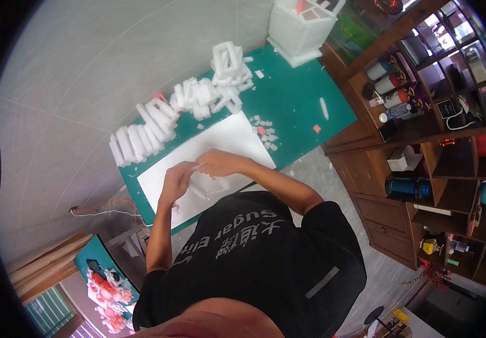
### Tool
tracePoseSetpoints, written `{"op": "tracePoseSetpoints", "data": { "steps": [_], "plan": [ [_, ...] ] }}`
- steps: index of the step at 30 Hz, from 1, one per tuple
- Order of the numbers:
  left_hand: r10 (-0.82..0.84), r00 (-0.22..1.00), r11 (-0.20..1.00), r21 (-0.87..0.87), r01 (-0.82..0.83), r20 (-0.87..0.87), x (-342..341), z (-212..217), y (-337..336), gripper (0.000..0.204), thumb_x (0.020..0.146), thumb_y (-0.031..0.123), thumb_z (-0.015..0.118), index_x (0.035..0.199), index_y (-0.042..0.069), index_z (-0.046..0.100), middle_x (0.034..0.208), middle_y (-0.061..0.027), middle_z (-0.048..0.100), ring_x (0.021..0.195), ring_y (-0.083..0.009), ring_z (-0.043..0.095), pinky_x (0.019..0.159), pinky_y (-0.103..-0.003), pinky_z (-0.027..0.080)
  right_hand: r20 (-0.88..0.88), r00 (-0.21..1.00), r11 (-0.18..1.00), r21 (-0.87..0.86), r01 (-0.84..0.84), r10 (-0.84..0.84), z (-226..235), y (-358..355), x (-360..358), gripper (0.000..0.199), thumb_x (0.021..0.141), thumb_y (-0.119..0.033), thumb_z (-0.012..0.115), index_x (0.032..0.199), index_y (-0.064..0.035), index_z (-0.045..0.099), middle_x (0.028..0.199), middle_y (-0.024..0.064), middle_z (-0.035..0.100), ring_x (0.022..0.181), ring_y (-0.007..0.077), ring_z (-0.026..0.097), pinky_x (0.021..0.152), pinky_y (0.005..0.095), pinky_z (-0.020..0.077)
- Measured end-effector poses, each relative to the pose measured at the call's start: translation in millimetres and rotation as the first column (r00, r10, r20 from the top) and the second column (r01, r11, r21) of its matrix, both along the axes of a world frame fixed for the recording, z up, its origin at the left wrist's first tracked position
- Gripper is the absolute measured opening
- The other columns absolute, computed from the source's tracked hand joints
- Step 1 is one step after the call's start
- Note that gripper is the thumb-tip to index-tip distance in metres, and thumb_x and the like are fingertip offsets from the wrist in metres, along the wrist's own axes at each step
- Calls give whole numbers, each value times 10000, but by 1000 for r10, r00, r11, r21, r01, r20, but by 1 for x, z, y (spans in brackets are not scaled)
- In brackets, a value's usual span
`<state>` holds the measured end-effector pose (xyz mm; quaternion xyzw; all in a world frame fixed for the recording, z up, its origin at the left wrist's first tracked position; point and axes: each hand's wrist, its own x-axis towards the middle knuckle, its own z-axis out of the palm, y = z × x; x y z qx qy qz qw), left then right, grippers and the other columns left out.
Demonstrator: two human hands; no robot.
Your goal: Applying hot glue to white foam blocks and assembling them into a structure.
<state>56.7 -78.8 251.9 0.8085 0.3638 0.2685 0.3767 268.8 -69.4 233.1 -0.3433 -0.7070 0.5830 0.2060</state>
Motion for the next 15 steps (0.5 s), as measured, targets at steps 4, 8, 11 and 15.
{"op": "tracePoseSetpoints", "data": {
  "steps": [4,8,11,15],
  "plan": [
    [89,995,992,-90,-86,33,-15,-4,4,160,860,13,565,1000,14,643,896,-162,655,800,-354,625,710,-385,491,-187,982,992,-124,-27,3,2,11,6,179,872,-104,504,886,33,617,743,124,621,620,186,631,606,318,509],
    [170,985,985,-13,-170,-9,1,5,11,186,887,60,569,1054,20,640,974,-173,664,873,-352,638,760,-376,498,-257,944,959,-245,141,-205,-16,19,11,250,867,-11,475,1083,6,600,815,88,612,696,149,631,674,285,532],
    [300,941,933,158,-324,158,10,16,27,443,917,125,574,1337,31,472,1293,-167,558,1081,-308,596,884,-371,490,-246,844,877,-198,437,-476,7,25,13,352,874,11,453,1220,4,518,824,72,578,762,153,627,718,293,546],
    [464,846,884,-72,-463,261,19,7,14,689,902,167,617,1471,57,245,1447,-177,386,1182,-300,528,947,-404,467,-294,652,715,-261,648,-698,3,28,9,376,896,-3,486,1271,-2,463,836,77,555,760,157,620,718,298,554]
  ]
}}
